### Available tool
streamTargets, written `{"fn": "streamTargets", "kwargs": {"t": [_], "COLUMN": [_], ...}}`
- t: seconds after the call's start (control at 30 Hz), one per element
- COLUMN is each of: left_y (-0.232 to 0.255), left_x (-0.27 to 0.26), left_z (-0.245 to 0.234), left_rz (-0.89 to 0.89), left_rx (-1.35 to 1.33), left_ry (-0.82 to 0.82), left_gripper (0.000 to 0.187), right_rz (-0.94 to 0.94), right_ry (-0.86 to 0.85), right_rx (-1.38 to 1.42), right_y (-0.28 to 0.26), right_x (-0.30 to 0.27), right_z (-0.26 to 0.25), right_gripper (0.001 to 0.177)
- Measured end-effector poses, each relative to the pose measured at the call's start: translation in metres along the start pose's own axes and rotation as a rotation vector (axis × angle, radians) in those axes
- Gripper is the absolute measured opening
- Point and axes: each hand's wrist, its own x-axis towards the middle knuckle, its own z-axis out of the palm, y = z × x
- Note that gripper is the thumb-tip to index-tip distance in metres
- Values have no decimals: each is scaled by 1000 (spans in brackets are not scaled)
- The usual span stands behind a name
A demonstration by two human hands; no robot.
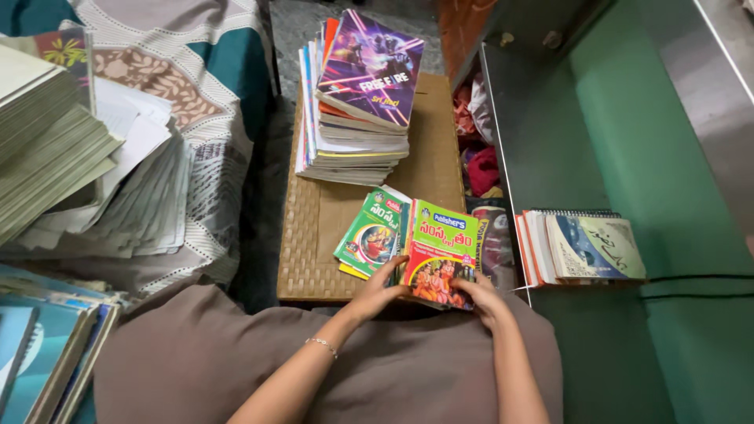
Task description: The person sits on the floor and transfers books one by one from a woven tray to a metal shelf. They handle notebooks and textbooks, placing them in a neat stack on the shelf.
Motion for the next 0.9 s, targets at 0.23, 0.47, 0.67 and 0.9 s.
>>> {"fn": "streamTargets", "kwargs": {"t": [0.23,0.47,0.67,0.9], "left_y": [21,29,17,5], "left_x": [12,4,3,19], "left_z": [-7,-54,-56,-59], "left_rz": [-127,-418,-445,-152], "left_rx": [213,963,860,469], "left_ry": [232,563,448,470], "left_gripper": [60,74,65,43], "right_rz": [8,-27,-62,-41], "right_ry": [75,70,68,87], "right_rx": [19,27,-7,28], "right_y": [5,6,15,9], "right_x": [7,3,9,9], "right_z": [-3,-1,-3,3], "right_gripper": [39,36,34,39]}}
